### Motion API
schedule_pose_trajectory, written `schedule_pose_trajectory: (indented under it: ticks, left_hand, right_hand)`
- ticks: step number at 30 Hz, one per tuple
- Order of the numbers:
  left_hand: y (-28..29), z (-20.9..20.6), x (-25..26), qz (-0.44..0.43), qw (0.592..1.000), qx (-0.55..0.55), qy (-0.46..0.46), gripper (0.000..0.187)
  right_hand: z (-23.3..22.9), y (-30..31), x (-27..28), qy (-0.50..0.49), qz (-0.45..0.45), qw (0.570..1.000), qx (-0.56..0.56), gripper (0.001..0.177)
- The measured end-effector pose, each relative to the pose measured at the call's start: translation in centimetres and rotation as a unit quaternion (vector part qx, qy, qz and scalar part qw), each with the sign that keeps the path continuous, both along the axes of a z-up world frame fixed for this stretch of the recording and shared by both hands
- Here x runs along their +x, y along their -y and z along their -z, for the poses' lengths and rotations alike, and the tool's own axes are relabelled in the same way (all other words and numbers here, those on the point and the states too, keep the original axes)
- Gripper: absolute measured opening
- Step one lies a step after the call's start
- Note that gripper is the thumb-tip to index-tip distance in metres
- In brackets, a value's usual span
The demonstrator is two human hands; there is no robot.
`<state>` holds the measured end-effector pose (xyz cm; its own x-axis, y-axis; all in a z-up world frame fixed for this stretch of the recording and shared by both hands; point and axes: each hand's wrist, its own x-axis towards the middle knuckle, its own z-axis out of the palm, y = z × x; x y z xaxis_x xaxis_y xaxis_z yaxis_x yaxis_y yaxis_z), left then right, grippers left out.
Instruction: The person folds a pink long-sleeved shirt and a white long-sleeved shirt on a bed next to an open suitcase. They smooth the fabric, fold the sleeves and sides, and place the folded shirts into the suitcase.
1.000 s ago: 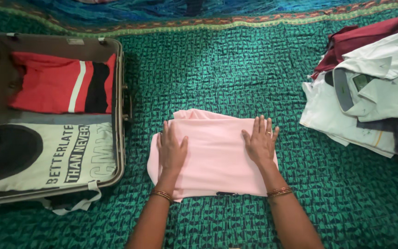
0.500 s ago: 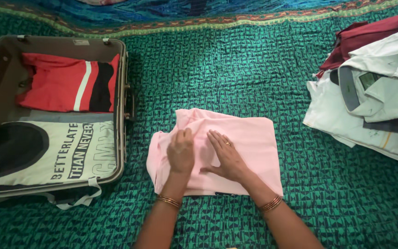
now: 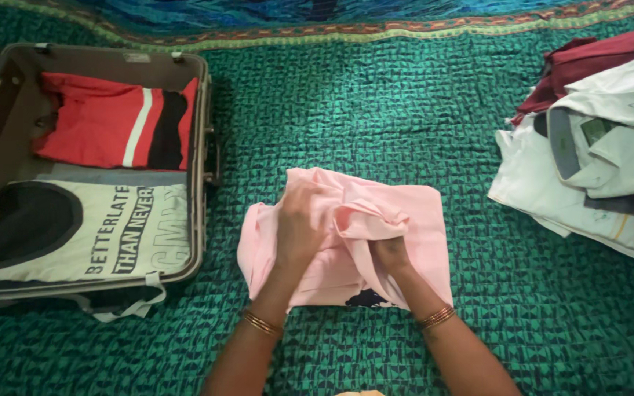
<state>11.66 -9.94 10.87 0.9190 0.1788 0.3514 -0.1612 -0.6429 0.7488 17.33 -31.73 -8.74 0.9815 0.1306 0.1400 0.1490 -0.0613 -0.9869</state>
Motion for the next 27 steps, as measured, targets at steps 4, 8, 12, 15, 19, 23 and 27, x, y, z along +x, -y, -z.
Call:
schedule_pose_trajectory:
  ticks: [4, 8, 12, 15, 19, 23, 27]
  left_hand:
    - [-8.1, -1.6, -0.5, -0.22, 0.929, 0.296, -0.017, 0.051]
    - [-14.4, -2.5, -2.7, -0.284, 0.908, 0.307, -0.029, 0.047]
    - [-20.3, -2.4, -4.3, -0.306, 0.908, 0.283, -0.042, 0.047]
    - [-25.9, -1.7, -5.2, -0.334, 0.892, 0.302, -0.034, 0.049]
    - [-35.2, -1.8, -4.2, -0.399, 0.851, 0.333, -0.079, 0.05]
    - [-45.7, -2.7, -4.2, -0.5, 0.759, 0.387, -0.154, 0.072]
    - [-53.6, -1.4, -5.7, -0.52, 0.74, 0.354, -0.24, 0.079]
  right_hand:
    - [-3.4, 0.0, 1.5, 0.027, 0.125, 0.99, 0.06, 0.051]
    - [-7.5, 0.3, -0.1, 0.13, 0.248, 0.957, 0.077, 0.057]
    - [-11.5, -3.6, -2.9, 0.241, 0.267, 0.927, -0.104, 0.061]
    - [-12.3, -12.0, -4.8, 0.123, 0.051, 0.986, -0.102, 0.059]
    - [-11.9, -26.0, -6.9, -0.116, -0.227, 0.961, 0.106, 0.072]
    - [-11.9, -32.6, -7.9, -0.19, -0.254, 0.946, 0.071, 0.088]
    - [-11.7, -33.5, -7.8, -0.139, -0.271, 0.947, 0.1, 0.105]
